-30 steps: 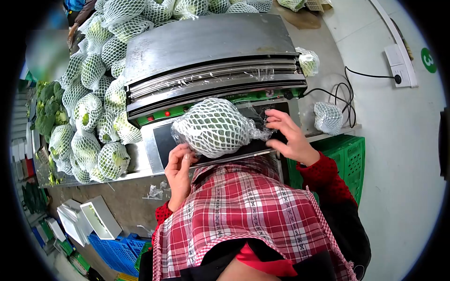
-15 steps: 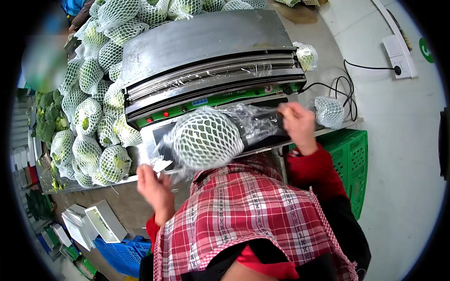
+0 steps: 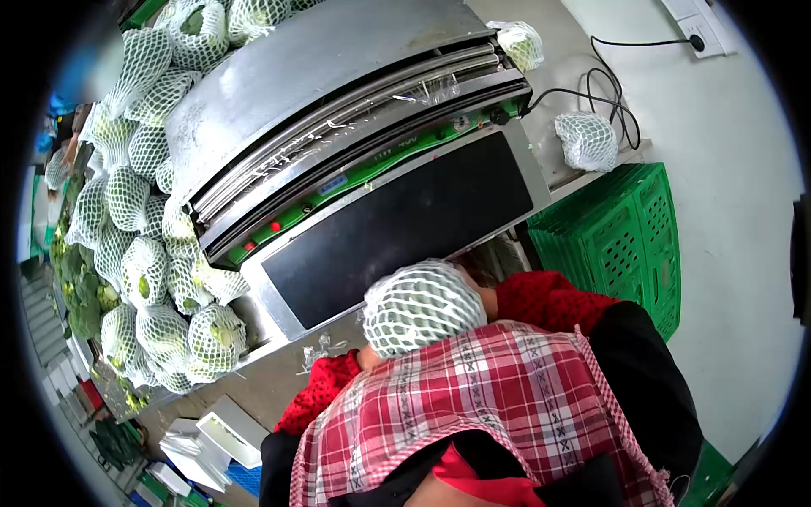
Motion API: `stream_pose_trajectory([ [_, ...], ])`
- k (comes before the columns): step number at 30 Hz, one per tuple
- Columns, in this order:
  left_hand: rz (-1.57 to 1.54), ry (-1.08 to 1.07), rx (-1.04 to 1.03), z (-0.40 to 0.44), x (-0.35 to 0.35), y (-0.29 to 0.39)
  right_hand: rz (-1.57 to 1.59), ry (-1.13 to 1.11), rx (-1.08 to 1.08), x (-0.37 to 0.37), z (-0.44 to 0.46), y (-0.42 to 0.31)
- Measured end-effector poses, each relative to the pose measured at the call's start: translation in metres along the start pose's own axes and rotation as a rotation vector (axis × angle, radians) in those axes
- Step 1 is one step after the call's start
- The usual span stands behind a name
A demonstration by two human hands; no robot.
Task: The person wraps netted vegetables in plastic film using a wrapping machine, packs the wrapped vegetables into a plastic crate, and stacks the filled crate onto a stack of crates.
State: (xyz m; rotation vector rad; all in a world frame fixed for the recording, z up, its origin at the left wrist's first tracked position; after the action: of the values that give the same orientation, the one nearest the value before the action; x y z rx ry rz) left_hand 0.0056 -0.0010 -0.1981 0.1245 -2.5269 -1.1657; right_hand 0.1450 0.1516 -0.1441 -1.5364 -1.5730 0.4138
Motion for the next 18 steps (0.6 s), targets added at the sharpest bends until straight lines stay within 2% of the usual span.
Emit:
stream_pose_trajectory([
  [2, -0.025, 0.05, -0.245, 0.004, 0.005, 0.065, 0.135, 0.118, 0.17, 0.024, -0.013, -0.052],
  [3, -0.058, 0.1, -0.442, 0.0, 0.008, 0.116, 0.167, 0.219, 0.248, 0.045, -0.02, -0.08],
  [4, -0.092, 0.163, -0.684, -0.008, 0.013, 0.171, 0.167, 0.327, 0.32, 0.067, -0.027, -0.109],
  [6, -0.056, 0.369, -1.297, -0.063, 0.033, 0.277, 0.188, 0.491, 0.433, 0.101, -0.047, -0.157],
  [7, 0.27, 0.213, -1.488, -0.095, 0.036, 0.324, 0.271, 0.413, 0.527, 0.106, -0.052, -0.181],
  [9, -0.09, 0.661, -1.685, -0.122, 0.051, 0.339, 0.597, 0.046, 0.661, 0.103, -0.06, -0.213],
  [11, -0.029, 0.164, -1.87, -0.138, 0.047, 0.351, 0.723, -0.212, 0.769, 0.09, -0.072, -0.227],
  [12, 0.014, -0.088, -1.947, -0.151, 0.047, 0.354, 0.599, -0.201, 0.87, 0.078, -0.073, -0.216],
  [13, -0.077, -0.591, -1.236, -0.127, 0.039, 0.367, 0.465, -0.195, 0.964, 0.064, -0.072, -0.204],
  [14, 0.036, -0.661, -1.191, -0.125, 0.036, 0.353, 0.408, -0.26, 0.921, 0.057, -0.064, -0.193],
  [16, -0.036, -0.683, -1.098, -0.135, 0.025, 0.37, 0.355, -0.402, 0.537, 0.053, -0.042, -0.149],
  [17, 0.045, -0.658, -1.043, -0.121, 0.025, 0.349, 0.416, -0.393, 0.335, 0.06, -0.039, -0.125],
  [18, 0.123, -0.623, -0.996, -0.102, 0.026, 0.33, 0.702, -0.143, 0.218, 0.086, -0.04, -0.097],
])
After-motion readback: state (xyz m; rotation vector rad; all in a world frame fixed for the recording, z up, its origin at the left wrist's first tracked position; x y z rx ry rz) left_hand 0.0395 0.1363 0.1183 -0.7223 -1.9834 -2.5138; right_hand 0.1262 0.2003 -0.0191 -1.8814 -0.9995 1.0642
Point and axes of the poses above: each hand's wrist, its own z-axis towards the middle knuckle, its own x-axis out of the back of the hand, y = z × x, the point moved 9 cm from there along z, towards the middle knuckle, and after that the axes turned 2 degrees about z, right-handed, at the moved point
